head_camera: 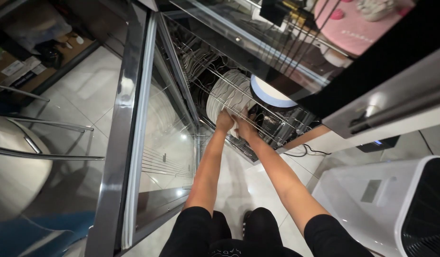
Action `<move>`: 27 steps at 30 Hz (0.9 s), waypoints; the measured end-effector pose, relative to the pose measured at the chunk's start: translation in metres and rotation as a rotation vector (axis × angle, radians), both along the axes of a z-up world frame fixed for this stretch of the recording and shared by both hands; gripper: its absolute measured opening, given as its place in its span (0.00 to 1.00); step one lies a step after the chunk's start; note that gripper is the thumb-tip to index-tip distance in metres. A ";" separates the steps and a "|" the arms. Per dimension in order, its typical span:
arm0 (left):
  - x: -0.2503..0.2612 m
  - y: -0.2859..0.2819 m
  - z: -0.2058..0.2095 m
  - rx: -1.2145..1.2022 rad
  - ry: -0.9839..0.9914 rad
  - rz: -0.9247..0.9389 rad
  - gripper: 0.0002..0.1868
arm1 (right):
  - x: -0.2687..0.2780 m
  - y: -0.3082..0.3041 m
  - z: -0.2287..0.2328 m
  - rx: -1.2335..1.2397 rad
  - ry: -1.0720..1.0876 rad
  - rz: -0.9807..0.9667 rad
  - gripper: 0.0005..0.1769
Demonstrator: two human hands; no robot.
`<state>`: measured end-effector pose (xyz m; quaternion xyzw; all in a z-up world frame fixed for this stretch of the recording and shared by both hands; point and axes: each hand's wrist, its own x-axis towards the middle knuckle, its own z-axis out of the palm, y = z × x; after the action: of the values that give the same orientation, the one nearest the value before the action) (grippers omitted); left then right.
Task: Placing plates, a bowl of rice, and a spoon on a dining table.
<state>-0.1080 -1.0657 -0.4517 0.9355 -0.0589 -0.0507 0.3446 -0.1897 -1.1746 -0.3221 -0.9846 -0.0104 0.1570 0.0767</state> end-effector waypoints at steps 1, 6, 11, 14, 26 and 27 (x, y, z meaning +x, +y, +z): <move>0.007 0.002 -0.011 0.002 -0.001 0.004 0.41 | 0.006 -0.005 -0.020 0.002 -0.001 0.004 0.47; 0.029 -0.004 -0.051 -0.146 -0.082 0.087 0.30 | 0.008 -0.015 -0.031 -0.051 -0.075 0.061 0.49; 0.015 -0.011 -0.064 -0.116 -0.304 0.031 0.19 | 0.009 -0.017 -0.041 0.138 -0.109 0.010 0.48; 0.004 -0.003 -0.052 -0.215 -0.282 0.048 0.17 | 0.008 -0.021 -0.066 0.159 -0.145 -0.008 0.43; -0.073 0.050 0.012 -0.573 -0.341 0.308 0.16 | 0.003 -0.029 -0.061 -0.020 -0.275 -0.003 0.44; -0.080 0.057 0.026 -0.543 -0.366 0.356 0.16 | 0.000 -0.025 -0.040 -0.081 -0.205 0.006 0.47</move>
<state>-0.1879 -1.0092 -0.4254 0.7991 0.0328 0.1954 0.5676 -0.1897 -1.1997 -0.3619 -0.9977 -0.0148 0.0560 0.0352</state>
